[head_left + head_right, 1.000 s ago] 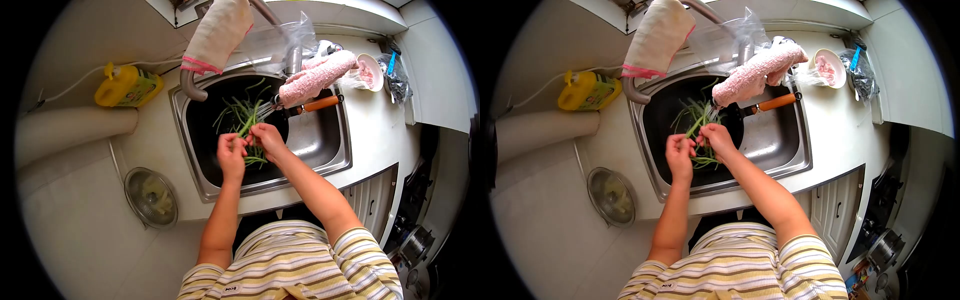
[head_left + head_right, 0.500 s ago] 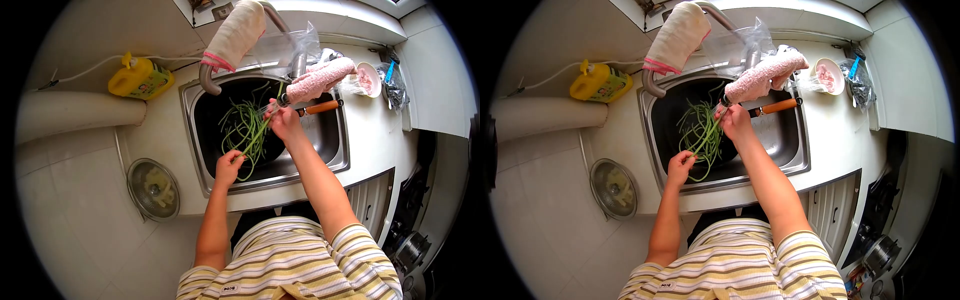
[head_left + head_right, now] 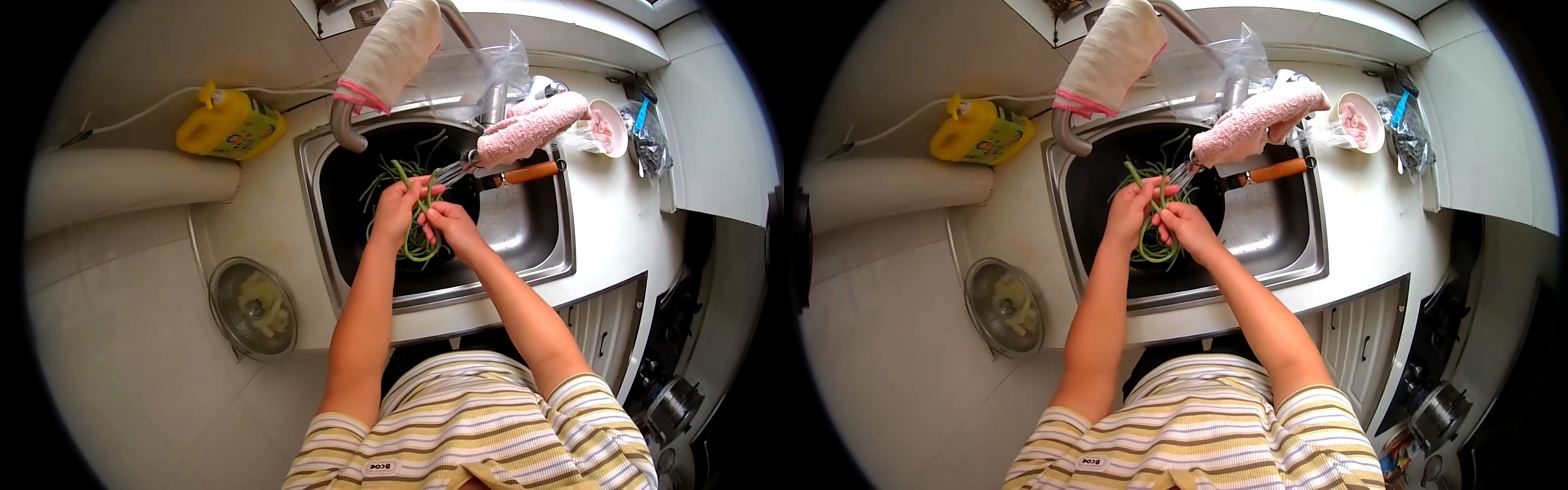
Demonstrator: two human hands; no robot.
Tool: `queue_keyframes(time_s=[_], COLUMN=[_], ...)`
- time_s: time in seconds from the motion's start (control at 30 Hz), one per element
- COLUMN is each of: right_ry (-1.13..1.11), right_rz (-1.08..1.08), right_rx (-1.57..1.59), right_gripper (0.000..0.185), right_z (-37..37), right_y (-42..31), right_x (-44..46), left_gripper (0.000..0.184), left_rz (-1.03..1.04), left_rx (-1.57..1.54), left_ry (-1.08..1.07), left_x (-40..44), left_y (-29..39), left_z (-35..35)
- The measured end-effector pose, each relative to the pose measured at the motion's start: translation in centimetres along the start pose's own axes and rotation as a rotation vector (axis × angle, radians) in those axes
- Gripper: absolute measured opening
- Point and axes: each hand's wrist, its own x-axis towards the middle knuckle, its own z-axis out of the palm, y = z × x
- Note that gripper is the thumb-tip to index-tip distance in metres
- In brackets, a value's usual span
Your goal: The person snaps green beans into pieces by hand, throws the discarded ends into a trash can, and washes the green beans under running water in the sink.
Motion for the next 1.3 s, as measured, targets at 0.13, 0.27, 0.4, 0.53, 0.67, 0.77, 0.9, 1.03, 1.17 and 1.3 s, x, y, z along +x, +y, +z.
queue_keyframes(time_s=[0.13,0.27,0.4,0.53,0.67,0.77,0.9,1.03,1.17,1.3], right_ry=[0.047,0.014,0.103,0.224,0.28,0.323,0.329,0.351,0.301,0.113], right_rz=[-0.002,0.0,-0.396,-0.561,-0.437,-0.439,-0.556,-0.633,-0.357,-0.189], right_rx=[0.061,0.018,-0.391,-0.863,-1.006,-1.126,-1.313,-1.339,-1.393,-1.391], right_gripper=[0.027,0.027,0.021,0.023,0.014,0.014,0.016,0.021,0.035,0.049], right_z=[-0.5,-1.4,-1.8,0.3,-2.3,-4.3,-4.6,-4.9,-6.0,-5.7], right_y=[0.0,0.0,-1.7,-2.4,4.0,6.7,6.8,5.5,6.0,5.6], right_x=[0.9,2.1,4.0,4.2,4.4,3.1,3.5,4.4,4.2,3.7], left_gripper=[0.035,0.029,0.025,0.024,0.027,0.026,0.023,0.021,0.021,0.023], left_rz=[-0.075,-0.131,0.108,0.357,0.381,0.324,0.413,0.603,0.816,0.65], left_rx=[0.028,0.155,0.041,-0.117,-0.068,-0.112,-0.397,-0.547,-0.554,-0.52], left_ry=[-0.032,-0.083,0.06,0.129,0.168,0.14,0.185,0.089,0.269,0.317], left_x=[-0.3,1.3,3.2,1.2,-2.1,-4.1,-7.4,-11.1,-14.4,-12.9], left_y=[-0.2,0.1,1.9,4.8,7.2,6.6,7.4,11.5,16.8,15.6], left_z=[1.2,1.3,1.4,1.0,0.0,-0.1,-1.1,-3.5,-4.1,-6.5])
